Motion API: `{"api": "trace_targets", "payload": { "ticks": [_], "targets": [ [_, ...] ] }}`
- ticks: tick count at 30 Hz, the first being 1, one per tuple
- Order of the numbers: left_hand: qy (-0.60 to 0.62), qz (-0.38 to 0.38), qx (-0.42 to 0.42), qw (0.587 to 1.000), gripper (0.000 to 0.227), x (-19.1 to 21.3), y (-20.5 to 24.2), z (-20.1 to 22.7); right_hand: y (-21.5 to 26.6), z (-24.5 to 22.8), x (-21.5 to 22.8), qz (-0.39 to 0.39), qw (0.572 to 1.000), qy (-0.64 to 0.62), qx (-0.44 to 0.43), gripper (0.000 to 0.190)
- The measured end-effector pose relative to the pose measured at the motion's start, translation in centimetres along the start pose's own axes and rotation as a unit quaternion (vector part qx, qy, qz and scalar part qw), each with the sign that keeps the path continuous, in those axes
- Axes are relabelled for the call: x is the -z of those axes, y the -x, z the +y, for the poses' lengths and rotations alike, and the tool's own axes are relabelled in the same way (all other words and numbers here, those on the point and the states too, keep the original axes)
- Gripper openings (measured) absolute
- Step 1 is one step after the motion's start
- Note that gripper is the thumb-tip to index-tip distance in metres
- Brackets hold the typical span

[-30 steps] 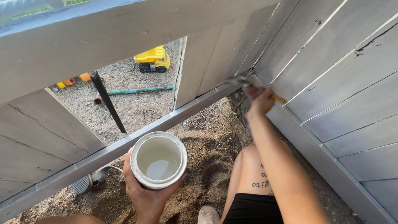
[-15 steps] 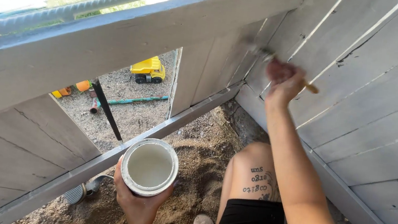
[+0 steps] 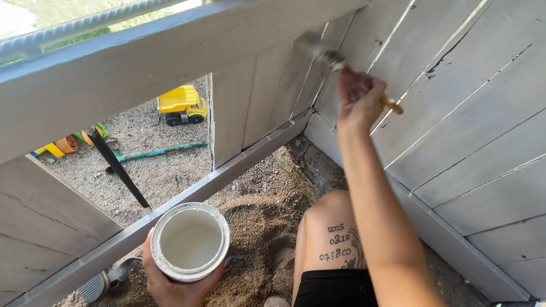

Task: Painting the interior wooden walls and beams of a small structure with white paint using a brush.

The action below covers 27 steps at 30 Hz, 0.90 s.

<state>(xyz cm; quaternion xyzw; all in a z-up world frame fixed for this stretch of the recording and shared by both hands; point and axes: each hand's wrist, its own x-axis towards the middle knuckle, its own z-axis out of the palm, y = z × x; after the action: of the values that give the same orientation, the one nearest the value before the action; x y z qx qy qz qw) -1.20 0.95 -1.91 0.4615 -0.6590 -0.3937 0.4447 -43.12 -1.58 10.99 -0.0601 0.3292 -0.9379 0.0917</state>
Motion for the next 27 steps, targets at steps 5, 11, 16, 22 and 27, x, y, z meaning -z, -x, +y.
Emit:
{"api": "trace_targets", "payload": {
  "ticks": [5,11,16,22,27],
  "targets": [
    [-0.014,0.011,-0.028,0.999,0.134,0.2,0.2,-0.5,-5.6,-1.0,-0.3,0.036,0.992,-0.115,0.045,0.019],
    [0.001,0.021,-0.025,0.999,0.130,-0.3,-0.1,0.4,5.9,1.1,-1.9,-0.122,0.992,-0.022,0.021,0.027],
    [-0.007,0.018,-0.013,1.000,0.129,-0.4,-0.1,0.0,5.4,-1.9,-0.6,-0.116,0.993,-0.027,0.020,0.026],
    [-0.007,0.013,-0.022,1.000,0.129,-0.3,0.0,-0.3,1.5,3.3,1.2,-0.043,0.998,0.004,0.046,0.021],
    [-0.006,0.012,-0.020,1.000,0.129,0.0,0.0,0.4,3.6,7.3,7.2,-0.038,0.985,0.152,0.065,0.014]
  ]
}}
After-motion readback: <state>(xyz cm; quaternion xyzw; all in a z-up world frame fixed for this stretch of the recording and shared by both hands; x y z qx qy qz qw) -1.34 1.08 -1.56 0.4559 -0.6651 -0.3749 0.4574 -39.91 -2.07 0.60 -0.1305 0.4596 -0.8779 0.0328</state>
